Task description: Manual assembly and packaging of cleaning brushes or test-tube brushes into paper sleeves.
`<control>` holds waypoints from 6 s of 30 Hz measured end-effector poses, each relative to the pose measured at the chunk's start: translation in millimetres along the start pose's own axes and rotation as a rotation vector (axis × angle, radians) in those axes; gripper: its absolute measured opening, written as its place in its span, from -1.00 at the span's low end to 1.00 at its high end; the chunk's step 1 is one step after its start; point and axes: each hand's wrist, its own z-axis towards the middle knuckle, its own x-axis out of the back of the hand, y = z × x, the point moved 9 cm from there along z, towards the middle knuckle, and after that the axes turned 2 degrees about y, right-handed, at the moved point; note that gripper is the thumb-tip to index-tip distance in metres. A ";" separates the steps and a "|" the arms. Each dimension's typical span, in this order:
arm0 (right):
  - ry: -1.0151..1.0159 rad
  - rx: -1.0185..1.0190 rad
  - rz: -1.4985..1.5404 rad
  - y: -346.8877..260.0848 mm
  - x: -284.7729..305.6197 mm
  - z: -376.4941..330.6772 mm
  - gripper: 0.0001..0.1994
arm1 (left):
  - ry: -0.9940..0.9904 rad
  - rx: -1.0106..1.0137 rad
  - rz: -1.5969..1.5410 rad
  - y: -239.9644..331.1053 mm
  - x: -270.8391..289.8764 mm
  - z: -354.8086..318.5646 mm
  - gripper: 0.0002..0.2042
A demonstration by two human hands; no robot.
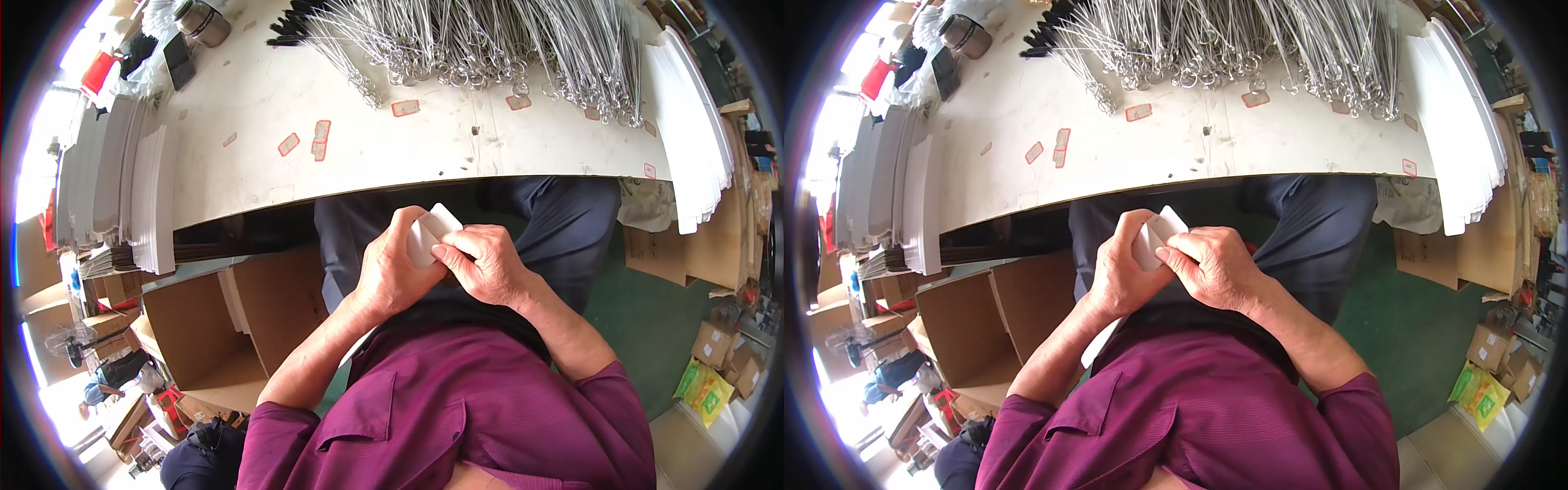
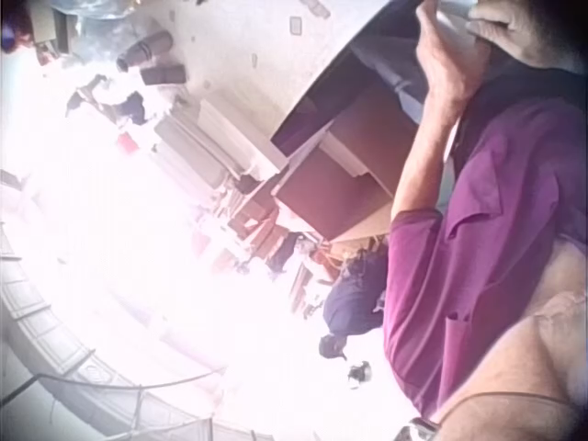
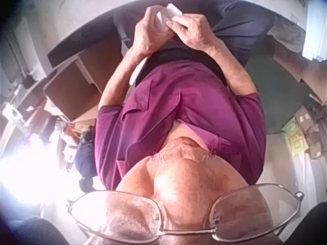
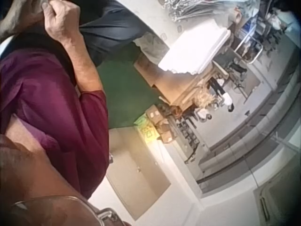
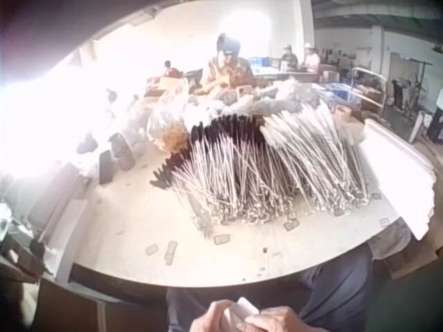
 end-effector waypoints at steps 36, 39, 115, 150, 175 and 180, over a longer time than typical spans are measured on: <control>0.053 -0.417 0.170 28.3 -8.8 -2.4 -0.82 | 0.137 -0.121 0.160 2.0 -5.8 -2.3 -0.29; 0.069 -0.459 0.251 32.1 -16.3 -3.5 -0.86 | 0.157 -0.146 0.162 2.5 -5.6 -6.0 -0.30; 0.032 -0.718 0.507 63.4 -14.8 -16.5 -0.83 | 0.039 -0.099 0.138 -8.5 -9.5 -12.2 -0.44; 0.100 -0.295 0.132 31.2 -26.4 -21.0 -0.54 | 0.088 -0.079 0.098 -17.5 -2.0 -12.6 -0.45; 0.203 -0.309 0.283 29.2 15.8 28.3 -0.63 | -0.019 0.064 0.210 -24.6 57.3 -44.8 -0.31; 0.212 -0.326 0.333 29.8 8.4 42.1 -0.63 | 0.067 0.024 0.222 -22.8 85.7 -46.5 -0.35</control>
